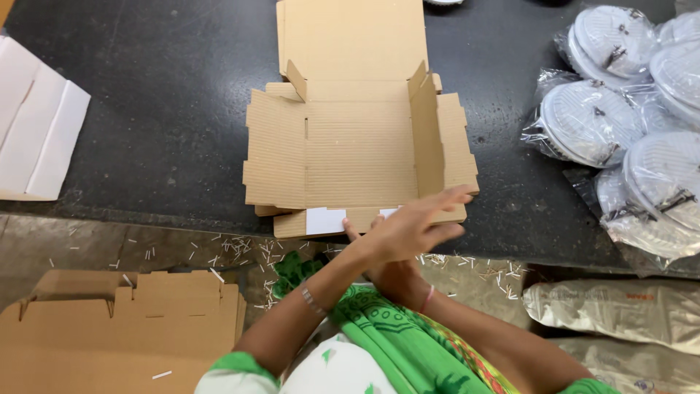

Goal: The person folds a cardboard shipping box and inserts a white inner box into it. They place a plastic-wrapped round LED ceiling light fixture inside, close the white box, and stack the packed box on a pile of finished boxes, repeating the packing cycle.

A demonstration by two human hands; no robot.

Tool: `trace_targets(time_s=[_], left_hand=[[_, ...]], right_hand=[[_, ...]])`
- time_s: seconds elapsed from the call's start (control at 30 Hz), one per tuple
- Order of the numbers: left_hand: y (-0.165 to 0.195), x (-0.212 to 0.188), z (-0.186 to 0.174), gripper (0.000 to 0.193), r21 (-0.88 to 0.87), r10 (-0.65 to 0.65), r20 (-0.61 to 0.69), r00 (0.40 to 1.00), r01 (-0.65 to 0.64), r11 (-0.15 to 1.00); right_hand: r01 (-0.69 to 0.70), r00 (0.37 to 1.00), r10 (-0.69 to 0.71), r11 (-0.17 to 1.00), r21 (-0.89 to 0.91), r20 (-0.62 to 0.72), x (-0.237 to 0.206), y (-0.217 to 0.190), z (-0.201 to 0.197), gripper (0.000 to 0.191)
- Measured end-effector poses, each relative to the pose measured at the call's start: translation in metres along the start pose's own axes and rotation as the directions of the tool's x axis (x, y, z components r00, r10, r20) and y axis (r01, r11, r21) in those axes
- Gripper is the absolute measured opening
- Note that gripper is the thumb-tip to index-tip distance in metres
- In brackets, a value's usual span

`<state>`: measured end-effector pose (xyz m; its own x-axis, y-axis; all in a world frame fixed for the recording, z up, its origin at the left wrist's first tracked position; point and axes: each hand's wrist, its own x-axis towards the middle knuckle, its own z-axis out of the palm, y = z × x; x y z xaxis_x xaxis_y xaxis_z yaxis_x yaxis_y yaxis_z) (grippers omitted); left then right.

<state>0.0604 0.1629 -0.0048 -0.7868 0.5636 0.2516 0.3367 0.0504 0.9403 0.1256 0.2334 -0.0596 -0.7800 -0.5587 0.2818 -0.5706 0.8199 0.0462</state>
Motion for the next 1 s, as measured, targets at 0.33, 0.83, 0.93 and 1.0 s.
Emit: trace_targets(time_s=[0.33, 0.83, 0.93, 1.0], left_hand=[[-0.028, -0.137, -0.16, 0.072, 0.071, -0.131, -0.941, 0.312, 0.561, 0.825], [-0.051, -0.136, -0.217, 0.054, -0.609, -0.396, -0.601, 0.695, -0.077, 0.789], [-0.084, -0.098, -0.244, 0.069, -0.656, -0.401, -0.575, 0.713, -0.109, 0.747], [-0.11, -0.065, -0.257, 0.071, -0.644, -0.432, -0.541, 0.721, -0.026, 0.764]], right_hand=[[0.065, 0.993, -0.09, 0.956, 0.287, 0.078, 0.025, 0.023, -0.034, 0.064], [-0.085, 0.994, 0.032, 0.817, 0.57, 0.102, 0.069, 0.083, -0.035, 0.026], [-0.172, 0.981, 0.079, 0.769, 0.615, 0.176, 0.074, 0.089, -0.033, 0.026], [-0.182, 0.978, 0.064, 0.723, 0.666, 0.198, 0.071, 0.085, -0.034, 0.026]])
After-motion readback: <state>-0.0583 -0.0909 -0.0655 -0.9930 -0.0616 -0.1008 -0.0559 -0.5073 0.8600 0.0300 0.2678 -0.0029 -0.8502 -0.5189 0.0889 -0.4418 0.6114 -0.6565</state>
